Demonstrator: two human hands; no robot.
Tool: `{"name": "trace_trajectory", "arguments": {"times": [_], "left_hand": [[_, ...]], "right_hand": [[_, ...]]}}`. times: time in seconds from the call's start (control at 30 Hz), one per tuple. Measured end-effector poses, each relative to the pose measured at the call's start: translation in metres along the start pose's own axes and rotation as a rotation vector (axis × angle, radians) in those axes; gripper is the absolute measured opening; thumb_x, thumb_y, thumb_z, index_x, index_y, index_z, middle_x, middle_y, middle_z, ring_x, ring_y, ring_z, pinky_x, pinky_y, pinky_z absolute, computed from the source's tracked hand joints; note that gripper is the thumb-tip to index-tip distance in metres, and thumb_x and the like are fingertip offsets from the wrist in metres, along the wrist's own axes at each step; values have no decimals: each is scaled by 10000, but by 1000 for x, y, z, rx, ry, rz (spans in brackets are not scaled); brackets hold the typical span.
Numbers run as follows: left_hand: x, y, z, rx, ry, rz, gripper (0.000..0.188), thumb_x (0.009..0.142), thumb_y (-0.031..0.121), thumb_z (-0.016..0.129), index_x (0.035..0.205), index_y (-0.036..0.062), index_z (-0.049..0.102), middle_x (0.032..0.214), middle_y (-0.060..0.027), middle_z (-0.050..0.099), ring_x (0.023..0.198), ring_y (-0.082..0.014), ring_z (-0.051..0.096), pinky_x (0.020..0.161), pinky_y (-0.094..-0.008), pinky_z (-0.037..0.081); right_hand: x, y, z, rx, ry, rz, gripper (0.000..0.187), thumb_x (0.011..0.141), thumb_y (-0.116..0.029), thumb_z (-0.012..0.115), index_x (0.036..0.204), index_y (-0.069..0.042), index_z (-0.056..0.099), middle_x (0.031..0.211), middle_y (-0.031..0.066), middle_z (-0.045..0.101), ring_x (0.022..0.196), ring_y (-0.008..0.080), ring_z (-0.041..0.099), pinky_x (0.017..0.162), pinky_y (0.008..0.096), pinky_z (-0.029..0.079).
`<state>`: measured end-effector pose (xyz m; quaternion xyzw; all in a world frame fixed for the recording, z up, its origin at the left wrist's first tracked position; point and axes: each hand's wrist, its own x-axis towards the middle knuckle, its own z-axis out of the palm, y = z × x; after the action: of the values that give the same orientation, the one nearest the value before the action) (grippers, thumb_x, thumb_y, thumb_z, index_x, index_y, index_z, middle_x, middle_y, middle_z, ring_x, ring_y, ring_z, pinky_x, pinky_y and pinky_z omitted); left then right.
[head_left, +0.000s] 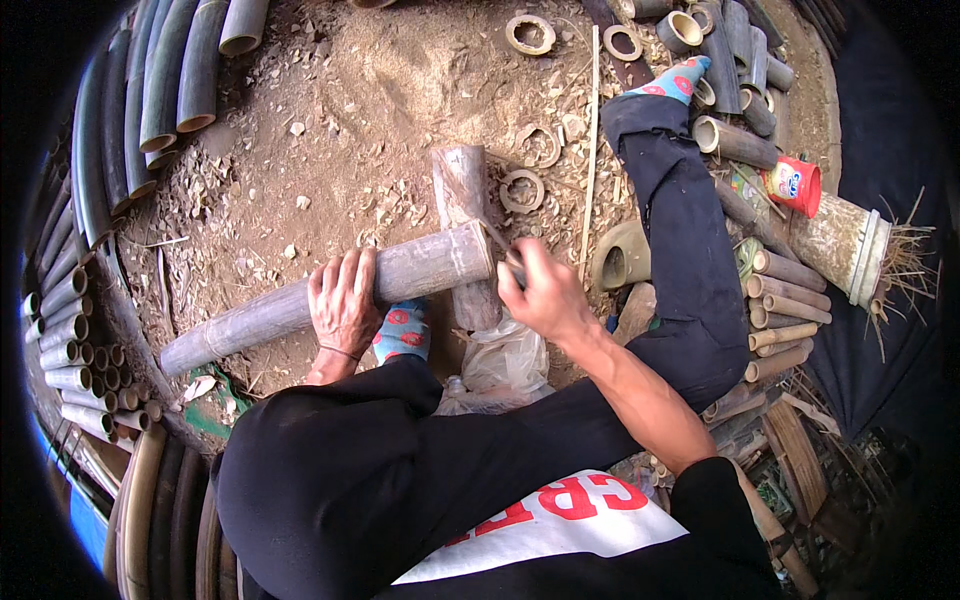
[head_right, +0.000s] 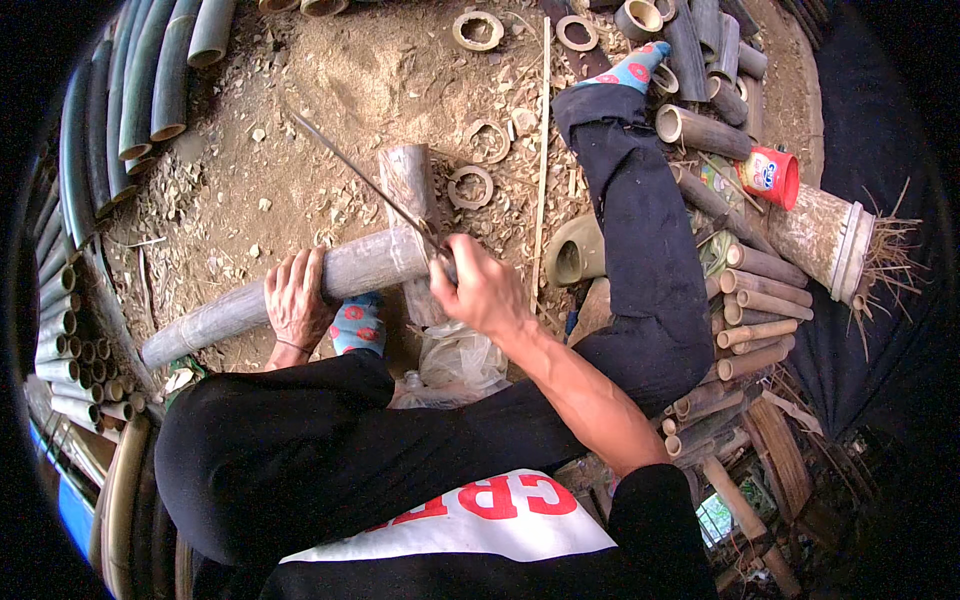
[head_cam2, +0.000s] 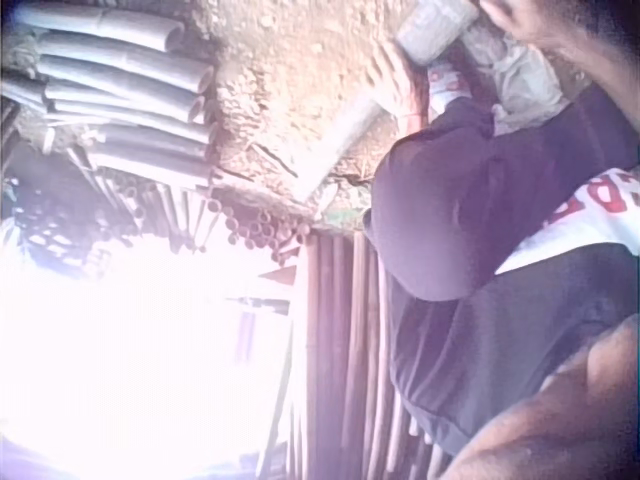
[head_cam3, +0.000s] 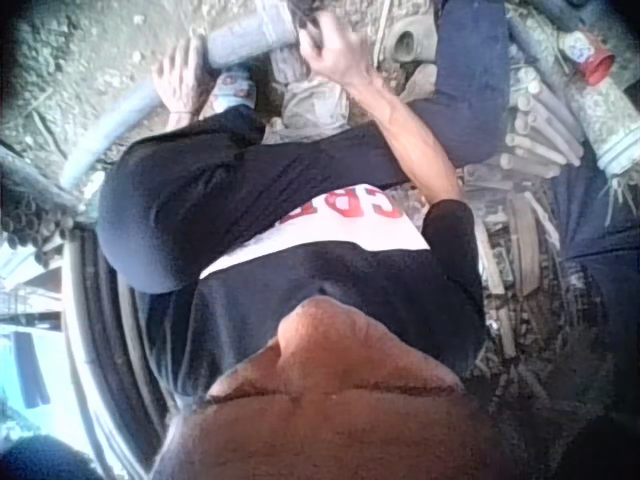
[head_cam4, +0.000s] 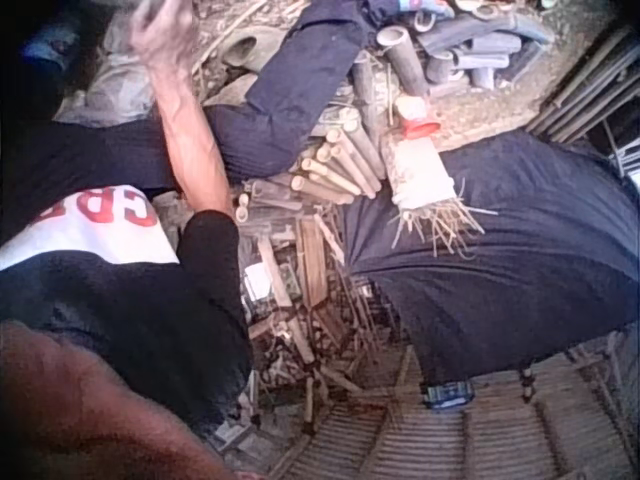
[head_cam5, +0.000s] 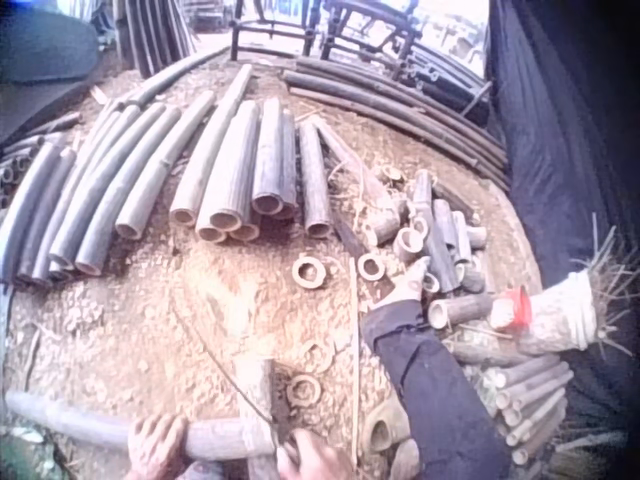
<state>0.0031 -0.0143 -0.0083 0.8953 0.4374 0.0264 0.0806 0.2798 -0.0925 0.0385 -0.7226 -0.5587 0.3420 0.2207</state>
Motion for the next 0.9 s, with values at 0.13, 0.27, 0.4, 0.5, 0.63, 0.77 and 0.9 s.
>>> {"name": "trace_trajectory", "arguments": {"times": [0.13, 0.27, 0.4, 0.5, 0.63, 0.77, 0.9], "left_hand": [[2, 5, -4, 8, -102, -13, 815, 666, 233, 783, 1399, 80, 460, 1231, -143, 563, 1153, -324, 548, 1016, -462, 380], [36, -32, -36, -367, -605, -46, 939, 631, 350, 822, 1446, 97, 429, 1201, -176, 590, 1120, -354, 580, 1008, -443, 458], [59, -30, -41, -327, -684, -5, 804, 550, 379, 855, 1250, 100, 575, 1085, -161, 607, 1092, -369, 604, 946, -458, 499], [42, -25, -32, -300, -547, -31, 788, 529, 385, 860, 1214, 109, 587, 1065, -149, 608, 1089, -360, 609, 915, -461, 513], [44, -24, -33, -360, -670, -123, 774, 534, 384, 858, 1209, 122, 586, 1063, -158, 643, 1034, -369, 641, 872, -471, 532], [46, -21, -33, -338, -675, -132, 769, 542, 381, 856, 1218, 137, 582, 1026, -160, 675, 991, -379, 661, 858, -480, 536], [35, -30, -20, -367, -628, -112, 759, 551, 367, 852, 1220, 138, 574, 1029, -162, 677, 988, -375, 665, 847, -476, 541]], "right_hand": [[11, 30, -4, -1, -168, 189, 291, 932, -248, 606, 1030, -6, 476, 731, 245, 645, 605, 414, 656, 522, 476, 518], [-4, 16, 0, 82, -142, 245, 327, 934, -258, 618, 1078, 9, 494, 805, 270, 657, 745, 472, 660, 639, 516, 520], [-8, 5, -7, 125, -54, 206, 328, 927, -242, 636, 1120, 2, 529, 841, 259, 663, 763, 455, 669, 638, 499, 526], [-7, -18, -17, 142, 55, 86, 324, 926, -237, 642, 1128, -3, 548, 867, 250, 666, 754, 434, 676, 633, 476, 529], [-4, -52, -28, 205, 286, -174, 309, 936, -248, 634, 1131, -19, 560, 839, 225, 651, 724, 379, 687, 604, 418, 538], [-10, 5, 3, -216, -55, 68, 297, 927, -212, 640, 1114, -9, 531, 798, 221, 644, 706, 373, 683, 584, 419, 535], [-11, -9, -5, 87, 37, 61, 301, 921, -195, 644, 1104, 11, 522, 807, 232, 651, 717, 411, 677, 582, 454, 535]]}}
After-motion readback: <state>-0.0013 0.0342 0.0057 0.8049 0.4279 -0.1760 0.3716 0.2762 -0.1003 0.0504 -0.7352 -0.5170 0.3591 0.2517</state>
